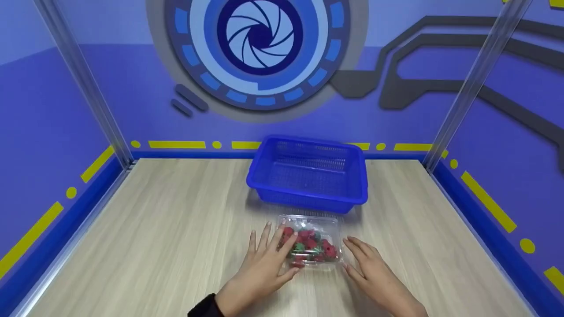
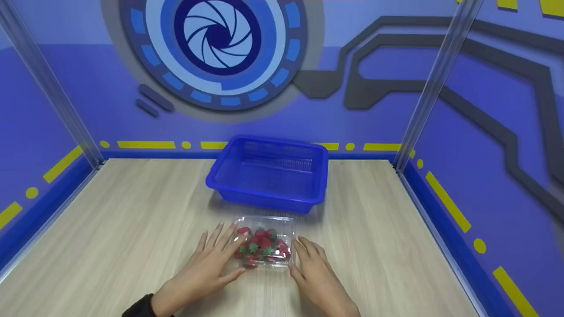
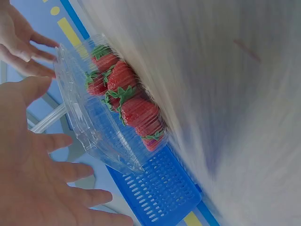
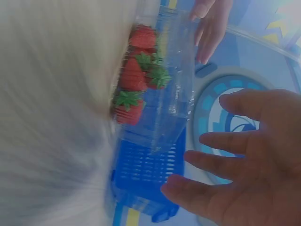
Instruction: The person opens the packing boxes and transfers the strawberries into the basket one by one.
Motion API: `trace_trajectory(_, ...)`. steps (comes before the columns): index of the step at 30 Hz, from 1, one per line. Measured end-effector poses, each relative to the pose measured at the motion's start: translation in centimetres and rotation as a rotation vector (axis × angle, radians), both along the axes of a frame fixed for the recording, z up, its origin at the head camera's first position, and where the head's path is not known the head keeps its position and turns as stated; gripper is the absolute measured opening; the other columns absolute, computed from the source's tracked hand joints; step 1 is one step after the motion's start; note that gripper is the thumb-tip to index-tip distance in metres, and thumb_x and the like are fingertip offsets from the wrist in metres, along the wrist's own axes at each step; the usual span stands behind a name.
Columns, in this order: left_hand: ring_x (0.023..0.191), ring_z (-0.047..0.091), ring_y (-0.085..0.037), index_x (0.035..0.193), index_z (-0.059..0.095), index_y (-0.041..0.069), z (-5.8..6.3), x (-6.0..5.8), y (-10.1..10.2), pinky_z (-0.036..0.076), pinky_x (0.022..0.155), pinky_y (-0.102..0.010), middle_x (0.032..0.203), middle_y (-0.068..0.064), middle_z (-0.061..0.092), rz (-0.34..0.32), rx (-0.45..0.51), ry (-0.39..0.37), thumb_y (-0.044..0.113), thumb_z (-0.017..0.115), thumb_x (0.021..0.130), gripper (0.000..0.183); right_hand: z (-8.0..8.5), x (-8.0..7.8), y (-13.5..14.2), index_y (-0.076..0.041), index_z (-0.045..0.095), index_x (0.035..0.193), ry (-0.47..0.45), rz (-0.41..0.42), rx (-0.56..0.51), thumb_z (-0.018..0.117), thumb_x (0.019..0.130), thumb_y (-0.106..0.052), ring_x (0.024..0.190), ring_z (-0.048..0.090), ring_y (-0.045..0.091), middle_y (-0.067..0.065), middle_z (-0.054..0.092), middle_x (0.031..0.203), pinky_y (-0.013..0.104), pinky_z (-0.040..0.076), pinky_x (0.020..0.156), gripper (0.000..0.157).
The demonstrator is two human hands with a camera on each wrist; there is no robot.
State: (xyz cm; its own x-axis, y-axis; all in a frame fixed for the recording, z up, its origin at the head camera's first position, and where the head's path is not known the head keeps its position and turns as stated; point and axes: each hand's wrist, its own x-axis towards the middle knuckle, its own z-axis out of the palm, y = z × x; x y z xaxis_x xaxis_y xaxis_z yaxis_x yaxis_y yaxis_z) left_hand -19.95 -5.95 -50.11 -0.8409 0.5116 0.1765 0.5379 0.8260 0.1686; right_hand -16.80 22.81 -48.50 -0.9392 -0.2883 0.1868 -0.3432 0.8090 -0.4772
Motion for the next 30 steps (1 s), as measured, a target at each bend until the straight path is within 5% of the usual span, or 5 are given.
trace_trajectory(5,0.151,0.02,-0.046,0.159,0.036,0.022,-0.2,-0.3,0.1,0.02,0.116,-0.07,0.166,-0.014,0.026,-0.032,0.0,-0.005,0.053,0.056,0.1,0.069,-1.2,-0.5,0.3,0.006,0.047,0.146,-0.019,-0.024,-0.075,0.065,0.1,-0.015,0.128,0.054,0.041,0.022,0.05,0.146,0.053,0.048,0.104,0.054)
trace_trajectory(9,0.15,0.022,-0.045,0.156,0.04,0.022,0.0,-0.6,0.5,0.022,0.117,-0.068,0.163,-0.013,0.032,-0.071,-0.023,0.007,0.049,0.056,0.102,0.063,-2.1,-1.5,0.5,0.009,0.046,0.144,-0.075,-0.067,-0.263,0.064,0.097,-0.003,0.11,0.066,0.037,0.024,0.054,0.138,0.04,0.059,0.088,0.052)
trace_trajectory(17,0.147,0.032,-0.042,0.152,0.047,0.019,0.2,-1.4,1.6,0.03,0.118,-0.058,0.158,-0.011,0.041,-0.142,-0.05,0.042,0.044,0.057,0.103,0.056,-2.8,-2.7,1.1,0.011,0.027,0.152,-0.536,-0.046,-0.788,0.051,0.097,-0.002,0.106,0.064,0.029,0.027,0.046,0.138,0.038,0.059,0.085,0.061)
trace_trajectory(30,0.142,0.041,-0.038,0.149,0.051,0.02,0.9,-1.6,2.8,0.034,0.115,-0.06,0.154,-0.007,0.045,-0.176,-0.096,0.076,0.042,0.062,0.1,0.055,-4.5,-3.5,1.8,0.01,0.023,0.154,-0.794,0.0,-1.295,0.053,0.101,0.0,0.101,0.061,0.019,0.011,0.056,0.124,0.034,0.055,0.091,0.062)
